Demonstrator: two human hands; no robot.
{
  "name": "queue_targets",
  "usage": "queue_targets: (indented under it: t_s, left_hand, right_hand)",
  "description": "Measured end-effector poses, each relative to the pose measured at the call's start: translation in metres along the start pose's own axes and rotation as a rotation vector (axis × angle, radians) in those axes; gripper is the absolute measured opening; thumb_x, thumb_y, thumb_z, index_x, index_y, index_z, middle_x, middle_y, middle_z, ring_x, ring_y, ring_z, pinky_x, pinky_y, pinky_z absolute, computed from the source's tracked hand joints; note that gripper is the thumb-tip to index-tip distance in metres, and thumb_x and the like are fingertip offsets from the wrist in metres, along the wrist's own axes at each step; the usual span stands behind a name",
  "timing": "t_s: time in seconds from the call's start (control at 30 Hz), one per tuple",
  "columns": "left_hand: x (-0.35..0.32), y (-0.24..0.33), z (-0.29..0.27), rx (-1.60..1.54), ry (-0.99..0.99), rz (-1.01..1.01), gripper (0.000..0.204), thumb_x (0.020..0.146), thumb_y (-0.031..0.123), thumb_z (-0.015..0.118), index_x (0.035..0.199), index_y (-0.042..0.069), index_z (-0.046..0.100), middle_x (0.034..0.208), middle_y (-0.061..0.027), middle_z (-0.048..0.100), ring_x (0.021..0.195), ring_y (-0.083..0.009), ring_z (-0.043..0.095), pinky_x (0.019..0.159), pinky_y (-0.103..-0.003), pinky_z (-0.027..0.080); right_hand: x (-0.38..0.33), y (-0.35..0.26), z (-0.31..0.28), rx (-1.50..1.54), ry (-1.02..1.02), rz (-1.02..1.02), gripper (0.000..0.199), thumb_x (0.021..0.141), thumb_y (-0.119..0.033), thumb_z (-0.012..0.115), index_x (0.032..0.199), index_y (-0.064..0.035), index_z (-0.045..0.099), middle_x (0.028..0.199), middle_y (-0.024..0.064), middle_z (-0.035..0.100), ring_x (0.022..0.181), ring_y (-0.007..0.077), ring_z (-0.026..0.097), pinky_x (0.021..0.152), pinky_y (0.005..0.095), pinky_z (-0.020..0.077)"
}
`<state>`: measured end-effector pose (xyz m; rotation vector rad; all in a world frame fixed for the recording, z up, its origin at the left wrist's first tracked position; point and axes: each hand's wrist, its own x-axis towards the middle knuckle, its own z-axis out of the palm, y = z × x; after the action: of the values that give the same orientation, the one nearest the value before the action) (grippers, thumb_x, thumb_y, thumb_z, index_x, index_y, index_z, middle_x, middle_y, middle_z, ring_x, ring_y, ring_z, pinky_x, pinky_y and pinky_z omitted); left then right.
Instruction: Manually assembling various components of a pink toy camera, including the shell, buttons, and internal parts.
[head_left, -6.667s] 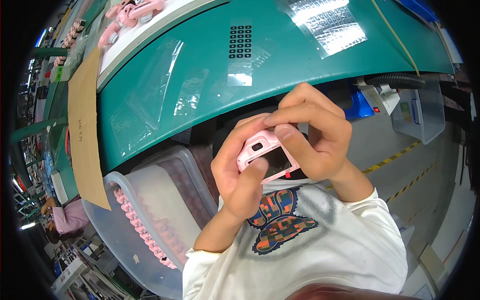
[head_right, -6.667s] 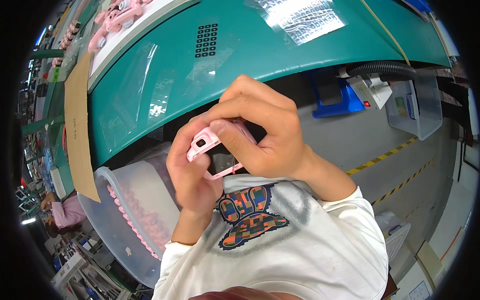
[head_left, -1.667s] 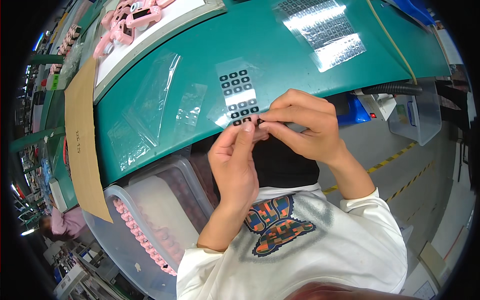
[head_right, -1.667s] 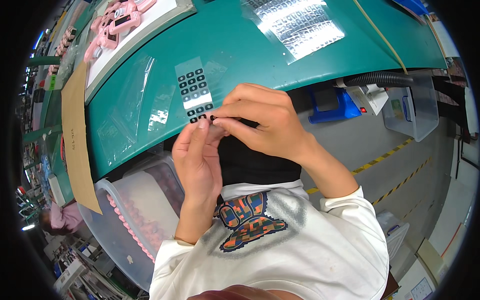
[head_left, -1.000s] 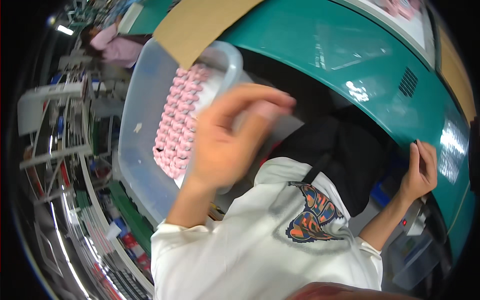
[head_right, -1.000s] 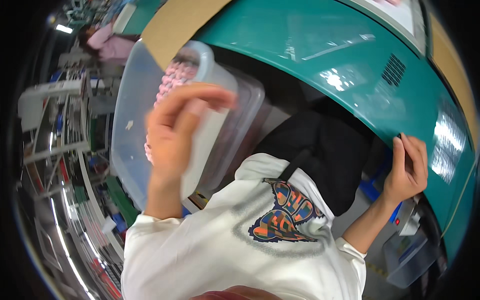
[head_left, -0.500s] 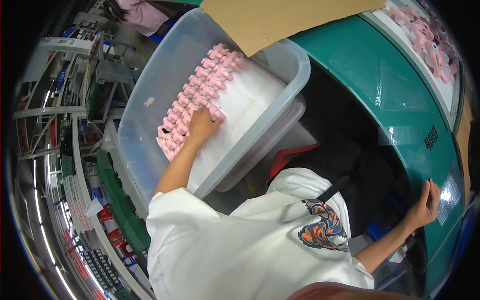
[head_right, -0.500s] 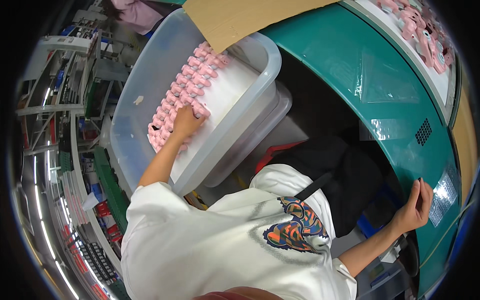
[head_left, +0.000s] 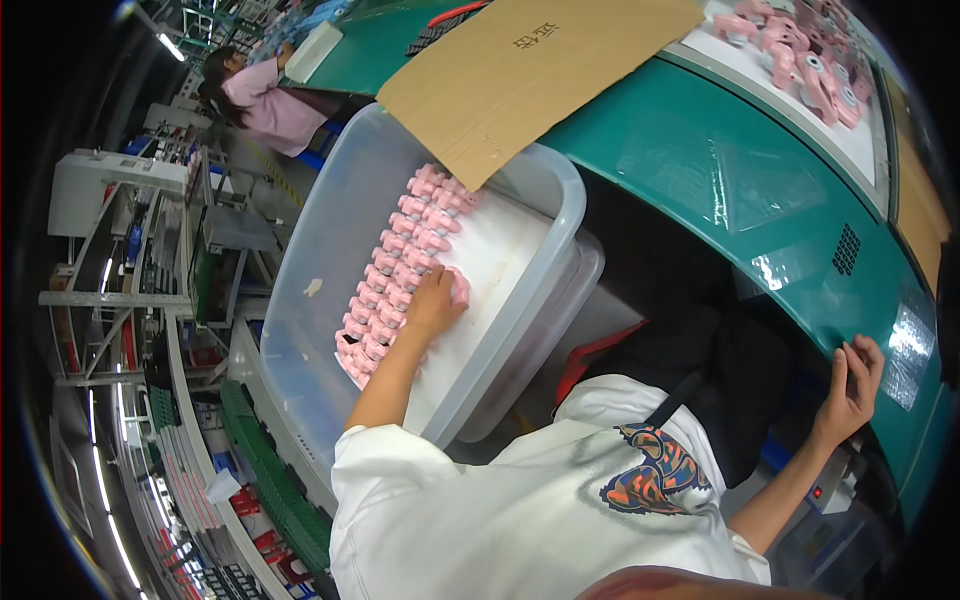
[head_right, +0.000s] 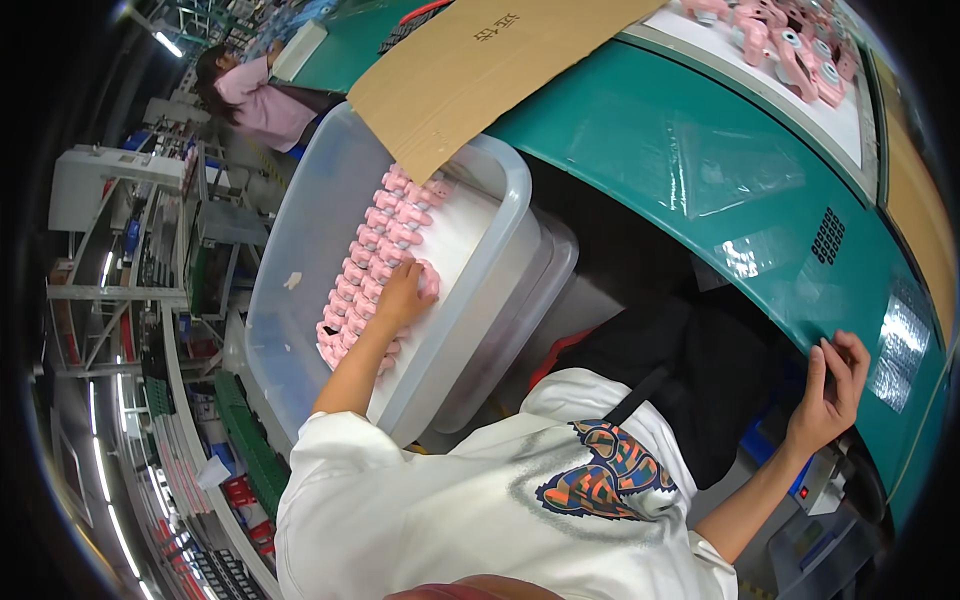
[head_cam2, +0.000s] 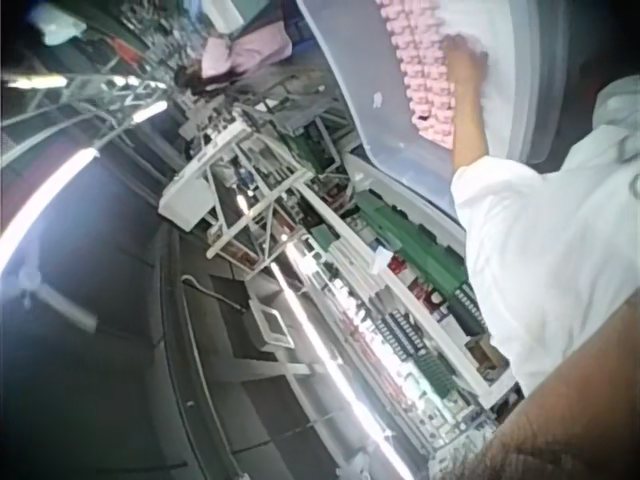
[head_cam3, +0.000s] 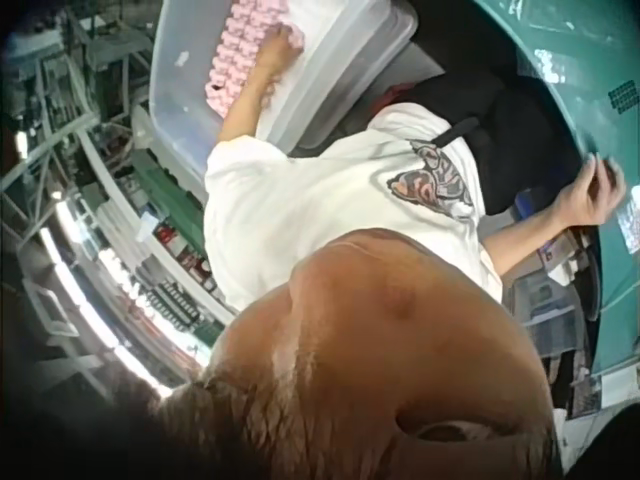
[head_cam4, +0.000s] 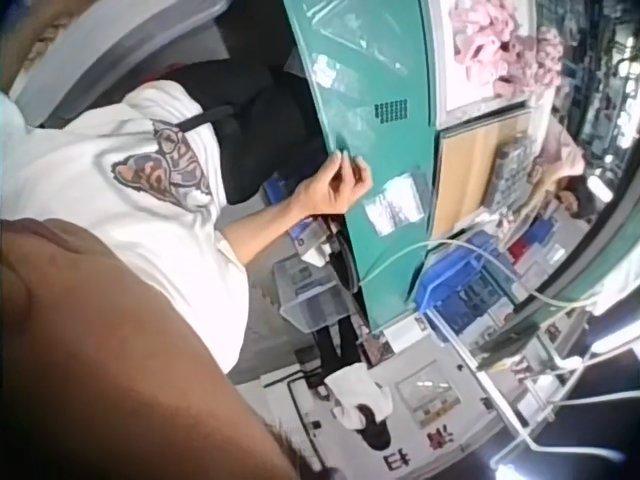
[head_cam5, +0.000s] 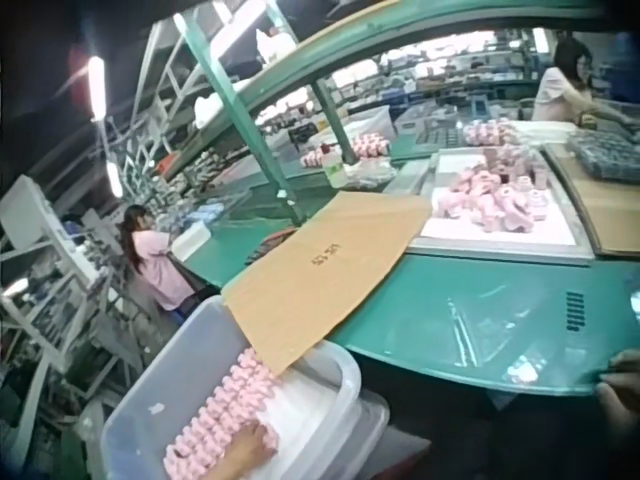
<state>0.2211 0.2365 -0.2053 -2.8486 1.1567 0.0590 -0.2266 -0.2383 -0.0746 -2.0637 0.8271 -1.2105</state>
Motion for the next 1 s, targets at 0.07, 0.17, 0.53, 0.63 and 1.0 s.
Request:
queue_targets:
  t_s: [0.07, 0.17, 0.53, 0.63, 1.0]
  left_hand:
    - [0.002, 0.000, -0.004, -0.065, -0.016, -0.007, 0.057, 0.077, 0.026, 0.076, 0.124, 0.003, 0.056, 0.126, -0.0175, 0.058, 0.112, -0.0349, 0.059, 0.093, -0.042, 0.051]
    - [0.004, 0.006, -0.012, -0.096, -0.005, -0.025, 0.056, 0.076, 0.026, 0.076, 0.123, 0.003, 0.057, 0.123, -0.0163, 0.059, 0.109, -0.0340, 0.060, 0.090, -0.041, 0.051]
    - [-0.003, 0.065, -0.121, -0.545, 0.253, -0.323, 0.054, 0.075, 0.027, 0.079, 0.118, 0.001, 0.060, 0.108, -0.0137, 0.064, 0.096, -0.0259, 0.062, 0.085, -0.035, 0.051]
    - [-0.010, 0.120, -0.186, -0.718, 0.368, -0.101, 0.041, 0.079, 0.019, 0.070, 0.115, 0.003, 0.058, 0.102, -0.0101, 0.061, 0.094, -0.0220, 0.058, 0.088, -0.032, 0.048]
    - [0.004, 0.533, -0.079, -2.109, -1.506, 1.324, 0.058, 0.086, 0.045, 0.048, 0.128, 0.006, 0.055, 0.099, -0.0201, 0.058, 0.080, -0.0307, 0.053, 0.068, -0.039, 0.046]
  right_hand:
    - [0.001, -0.007, 0.003, -0.045, 0.014, -0.086, 0.010, 0.087, 0.005, 0.070, 0.097, 0.0022, 0.071, 0.112, 0.0130, 0.063, 0.099, 0.0234, 0.059, 0.085, 0.0303, 0.0481]
    - [0.002, -0.010, 0.003, -0.054, 0.022, -0.104, 0.010, 0.086, 0.004, 0.071, 0.096, 0.0020, 0.071, 0.113, 0.0132, 0.063, 0.100, 0.0247, 0.059, 0.087, 0.0316, 0.0480]
    - [0.012, -0.004, -0.018, -0.059, 0.045, -0.048, 0.014, 0.078, 0.007, 0.073, 0.091, 0.0027, 0.072, 0.114, 0.0132, 0.064, 0.103, 0.0261, 0.061, 0.091, 0.0343, 0.0494]
    - [0.007, -0.003, -0.021, 0.094, 0.061, -0.041, 0.019, 0.072, 0.006, 0.076, 0.091, 0.0009, 0.074, 0.119, 0.0154, 0.064, 0.102, 0.0272, 0.061, 0.090, 0.0359, 0.0519]
    - [-0.125, 0.017, -0.178, 0.076, 0.523, 0.101, 0.022, 0.071, 0.007, 0.076, 0.092, 0.0009, 0.074, 0.127, 0.0196, 0.058, 0.096, 0.0261, 0.062, 0.087, 0.0335, 0.0516]
